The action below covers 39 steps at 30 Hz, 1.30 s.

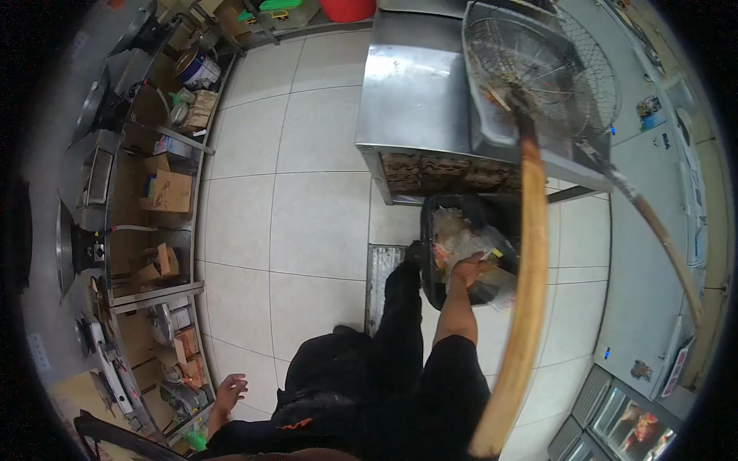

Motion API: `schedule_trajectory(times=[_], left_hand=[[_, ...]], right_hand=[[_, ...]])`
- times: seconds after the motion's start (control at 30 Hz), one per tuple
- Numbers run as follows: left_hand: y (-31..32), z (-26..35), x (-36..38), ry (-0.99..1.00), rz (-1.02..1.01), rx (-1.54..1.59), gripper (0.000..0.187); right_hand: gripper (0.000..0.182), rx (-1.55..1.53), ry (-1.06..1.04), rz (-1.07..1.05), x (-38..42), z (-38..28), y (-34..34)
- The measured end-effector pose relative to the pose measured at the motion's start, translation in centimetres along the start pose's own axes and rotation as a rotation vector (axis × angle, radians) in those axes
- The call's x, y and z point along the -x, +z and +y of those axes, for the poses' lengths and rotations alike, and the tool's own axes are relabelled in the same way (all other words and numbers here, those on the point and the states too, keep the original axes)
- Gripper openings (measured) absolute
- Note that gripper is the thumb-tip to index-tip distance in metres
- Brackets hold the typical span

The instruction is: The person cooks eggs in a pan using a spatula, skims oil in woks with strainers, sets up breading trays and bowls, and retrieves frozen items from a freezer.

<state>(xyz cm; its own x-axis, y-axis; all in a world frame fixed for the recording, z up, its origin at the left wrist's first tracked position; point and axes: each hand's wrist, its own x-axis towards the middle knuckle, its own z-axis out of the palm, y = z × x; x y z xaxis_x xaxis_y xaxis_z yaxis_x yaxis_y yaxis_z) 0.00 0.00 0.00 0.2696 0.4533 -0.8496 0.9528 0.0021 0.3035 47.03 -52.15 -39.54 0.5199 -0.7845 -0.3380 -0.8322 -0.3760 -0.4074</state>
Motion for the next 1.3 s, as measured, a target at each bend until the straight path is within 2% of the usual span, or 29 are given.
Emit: schedule_trajectory(times=[0.07,0.1,0.17,0.2,0.23,0.3,0.33,0.37,0.4,0.43,0.47,0.5,0.53,0.57,0.6,0.63,0.67,0.7,0.73,0.77,0.83,0.9,0.93,0.97,1.03,1.1,1.17,1.23,1.3], left_hand=[[0.8,-1.5,-0.2,0.046,0.111,0.005,0.035],[-0.9,-4.6,0.1,-0.013,0.130,-0.002,0.031],[0.0,-7.8,-0.2,-0.017,0.039,0.012,0.029],[1.0,-9.5,-0.3,-0.045,0.007,0.051,0.029],[1.9,-11.2,0.3,-0.067,-0.022,0.097,0.029],[3.5,-14.1,0.9,-0.141,-0.134,0.273,0.030],[3.7,-16.9,1.1,0.080,-0.181,0.157,0.030],[4.3,-19.6,0.6,0.297,-0.203,0.044,0.030],[4.7,-21.7,0.5,0.329,-0.153,0.078,0.032],[5.6,-23.6,1.5,0.347,-0.085,0.116,0.034],[6.5,-24.2,2.1,0.345,-0.039,0.020,0.034],[6.9,-23.8,2.1,0.326,0.013,-0.066,0.036],[7.1,-24.0,2.0,0.373,0.011,-0.014,0.037],[7.6,-24.8,1.7,0.423,0.005,0.037,0.039],[8.0,-25.3,0.7,0.427,0.019,0.075,0.042],[8.5,-25.5,-0.5,0.440,0.027,0.109,0.044],[8.5,-24.4,-0.9,0.500,0.017,0.201,0.047],[7.6,-24.1,-0.2,0.569,0.041,0.245,0.049],[6.7,-23.9,0.4,0.573,0.086,0.307,0.049],[5.7,-23.7,1.1,0.518,0.061,0.601,0.049],[2.5,-22.4,2.7,0.406,-0.024,1.171,0.050],[-1.3,-21.3,4.7,0.297,-0.132,1.699,0.051],[-3.5,-21.4,5.6,0.263,-0.232,1.787,0.052],[-3.4,-23.4,1.8,0.637,-0.167,1.442,0.052],[-4.3,-24.5,1.7,0.508,0.419,0.806,0.050],[-6.7,-26.9,1.4,0.419,0.357,0.814,0.040],[-8.7,-30.3,0.7,0.426,0.394,0.757,0.035],[-10.7,-33.8,2.2,0.344,0.369,0.764,0.034],[-11.7,-37.9,3.9,0.244,0.442,0.826,0.032]], right_hand=[[0.056,0.629,-0.454,-0.308,1.3,-2.8,-2.3],[0.056,0.658,-0.426,-0.372,5.3,0.7,0.7],[0.055,0.448,-0.335,-0.747,5.9,-0.1,0.3],[0.061,0.252,-0.315,-0.652,5.4,1.0,0.6],[0.061,0.262,-0.346,-0.647,6.1,1.0,-1.5],[0.075,0.362,-0.400,-0.333,8.7,-0.7,-5.8],[0.072,0.474,-0.616,-0.041,11.4,0.1,-7.2],[0.068,0.360,-0.497,-0.084,13.6,0.0,-9.1],[0.064,0.369,-0.778,0.040,14.4,2.4,-8.3],[0.059,0.318,-0.799,-0.044,19.0,1.7,-10.1],[0.046,0.214,-0.953,-0.134,22.8,1.6,-11.2],[0.035,0.100,-1.118,-0.409,26.3,1.0,-11.7],[0.033,0.009,-1.137,-0.715,26.7,3.0,-8.2],[0.038,0.111,-1.231,-0.954,32.8,1.4,-10.6],[0.039,0.216,-1.269,-1.013,40.0,0.1,-12.9],[0.039,0.294,-1.433,-1.210,42.9,0.1,-10.9],[0.041,0.471,-1.471,-1.262,47.6,-0.8,-11.3],[0.051,0.452,-1.444,-1.531,52.3,-0.5,-11.3],[0.050,0.649,-1.406,-1.649,56.6,-1.7,-12.5],[0.048,0.855,-1.421,-1.617,61.2,-2.4,-14.1],[0.045,0.980,-1.425,-1.812,65.8,-2.9,-12.2],[0.042,0.967,-1.474,-1.959,69.9,-3.5,-12.8],[0.033,0.946,-1.714,-1.899,72.7,-3.9,-13.1],[0.029,0.960,-1.991,-1.685,75.2,-4.2,-13.3],[0.033,0.885,-2.136,-1.468,77.7,-3.6,-11.0],[0.038,0.864,-2.178,-1.505,81.3,-2.1,-8.7],[0.042,0.841,-2.211,-1.545,85.5,-0.7,-6.0],[0.039,1.184,-2.311,-1.628,90.9,1.5,-3.4],[0.044,1.332,-2.255,-1.737,98.1,3.7,-3.6]])
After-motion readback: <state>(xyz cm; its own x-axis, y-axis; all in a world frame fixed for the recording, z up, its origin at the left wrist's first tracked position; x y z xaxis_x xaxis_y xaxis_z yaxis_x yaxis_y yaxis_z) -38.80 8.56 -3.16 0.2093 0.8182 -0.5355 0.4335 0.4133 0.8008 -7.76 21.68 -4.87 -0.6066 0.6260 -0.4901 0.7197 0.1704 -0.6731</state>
